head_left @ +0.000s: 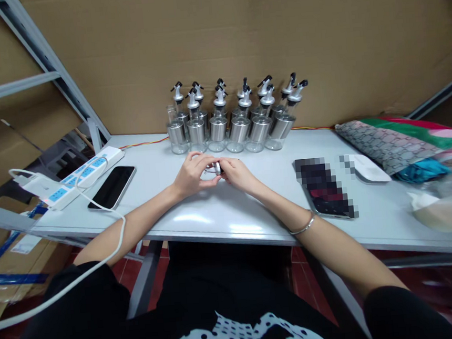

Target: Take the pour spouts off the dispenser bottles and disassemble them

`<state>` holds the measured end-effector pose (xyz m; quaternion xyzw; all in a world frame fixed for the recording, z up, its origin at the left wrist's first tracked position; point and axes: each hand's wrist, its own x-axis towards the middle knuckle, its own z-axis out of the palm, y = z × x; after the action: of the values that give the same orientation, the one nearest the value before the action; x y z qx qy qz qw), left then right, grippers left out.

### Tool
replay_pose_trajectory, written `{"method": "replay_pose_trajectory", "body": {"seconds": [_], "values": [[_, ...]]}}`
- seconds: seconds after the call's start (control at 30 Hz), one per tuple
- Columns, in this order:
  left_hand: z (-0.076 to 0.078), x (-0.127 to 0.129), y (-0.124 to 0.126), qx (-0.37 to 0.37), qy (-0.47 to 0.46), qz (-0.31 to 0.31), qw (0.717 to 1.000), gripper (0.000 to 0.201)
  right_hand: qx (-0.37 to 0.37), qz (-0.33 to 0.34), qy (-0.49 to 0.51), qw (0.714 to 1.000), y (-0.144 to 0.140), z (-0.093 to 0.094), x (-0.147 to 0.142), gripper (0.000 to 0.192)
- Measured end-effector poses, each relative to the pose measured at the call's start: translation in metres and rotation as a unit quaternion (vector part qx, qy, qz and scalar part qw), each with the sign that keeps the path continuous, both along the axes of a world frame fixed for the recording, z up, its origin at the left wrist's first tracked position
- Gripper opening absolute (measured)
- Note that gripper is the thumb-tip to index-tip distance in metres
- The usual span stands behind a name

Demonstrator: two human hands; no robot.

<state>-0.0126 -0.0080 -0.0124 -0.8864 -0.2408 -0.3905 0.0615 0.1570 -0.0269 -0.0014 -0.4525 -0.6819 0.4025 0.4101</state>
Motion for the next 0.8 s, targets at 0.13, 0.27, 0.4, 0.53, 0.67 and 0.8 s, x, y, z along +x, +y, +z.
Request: {"method": "replay_pose_trajectory", "body": {"seconds": [0.13,0.27,0.4,0.53,0.67,0.8], "values": [[-0.0031,0.0004,0.0017,0.008,-0.005,-0.003,1.000,0.035,0.010,-0.023,-0.020,0.999,-0.0042,0.0044,-0.0003,0.035],[-0.0076,0.0013,0.0029,0.039,-0.048,-0.019,0.998,0.039,0.020,-0.046,-0.043,0.998,-0.0053,0.0060,-0.0015,0.045],[-0.0079,0.0029,0.0003,0.042,-0.030,-0.015,0.999,0.036,0.021,-0.061,-0.059,0.996,-0.0048,0.0044,-0.0020,0.048],[-0.0066,0.0040,-0.0034,0.051,-0.024,-0.026,0.998,0.033,0.019,-0.048,-0.073,0.996,-0.0076,0.0067,-0.0023,0.052],[-0.0051,0.0041,-0.0042,0.052,-0.023,-0.042,0.997,0.031,0.000,-0.037,-0.051,0.998,-0.0093,0.0096,-0.0036,0.057],[-0.0036,0.0044,-0.0032,0.069,-0.041,-0.059,0.995,0.032,-0.038,-0.017,0.008,0.999,-0.0075,0.0071,-0.0039,0.060]]}}
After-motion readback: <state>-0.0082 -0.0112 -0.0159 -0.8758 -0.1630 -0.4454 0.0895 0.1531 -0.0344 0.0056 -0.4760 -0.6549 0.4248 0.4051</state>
